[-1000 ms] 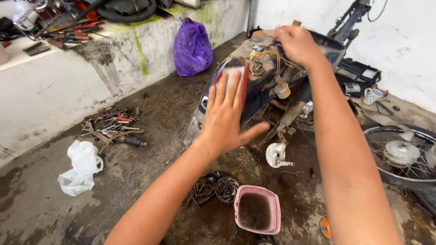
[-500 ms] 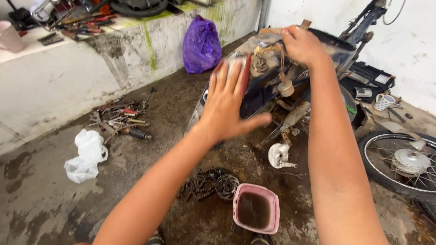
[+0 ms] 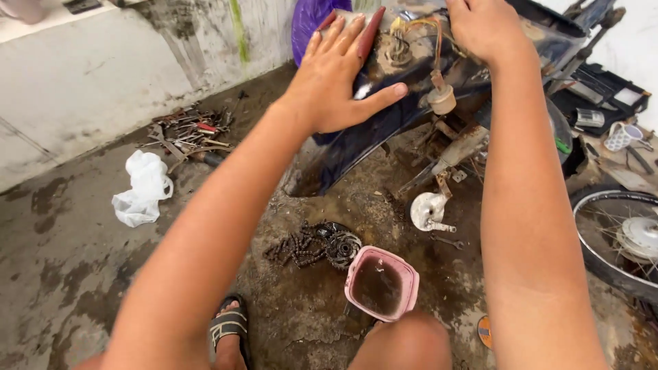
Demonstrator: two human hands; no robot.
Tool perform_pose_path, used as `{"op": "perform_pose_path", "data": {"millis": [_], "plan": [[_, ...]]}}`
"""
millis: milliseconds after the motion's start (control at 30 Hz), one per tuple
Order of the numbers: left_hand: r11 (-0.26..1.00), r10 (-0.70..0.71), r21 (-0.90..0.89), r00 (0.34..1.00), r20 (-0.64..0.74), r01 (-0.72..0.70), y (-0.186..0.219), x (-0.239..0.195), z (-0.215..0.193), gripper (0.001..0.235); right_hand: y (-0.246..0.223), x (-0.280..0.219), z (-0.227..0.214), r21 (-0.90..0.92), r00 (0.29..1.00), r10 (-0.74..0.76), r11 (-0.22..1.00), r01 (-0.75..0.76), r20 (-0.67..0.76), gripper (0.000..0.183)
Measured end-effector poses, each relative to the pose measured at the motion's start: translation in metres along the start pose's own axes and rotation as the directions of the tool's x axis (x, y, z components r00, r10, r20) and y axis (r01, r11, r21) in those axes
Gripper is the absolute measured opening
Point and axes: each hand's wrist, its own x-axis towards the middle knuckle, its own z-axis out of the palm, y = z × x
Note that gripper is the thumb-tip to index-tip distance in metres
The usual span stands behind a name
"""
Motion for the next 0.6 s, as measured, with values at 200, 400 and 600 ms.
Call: {"op": "perform_pose_path", "data": {"millis": [200,400,600], "plan": [[0.999,-0.026,-0.039,0.989,-0.145,0.021,0.014,-0.014,0.005,0.098,0.009,0.008,0.004,-0.046,0.979,0.191,0.980,-0.195,-0.066,0.049],[0.997,0.073,-0.012,0.997,-0.018,-0.073,0.015,-0.070,-0.002,0.119,-0.016,-0.003,0.000,-0.015,0.939,0.343,0.939,-0.343,0.029,0.042],[0.991,0.127,-0.054,0.990,0.065,-0.124,0.001,-0.062,-0.009,0.117,-0.016,0.007,0.005,-0.020,0.928,0.369,0.929,-0.368,0.045,0.051]]}}
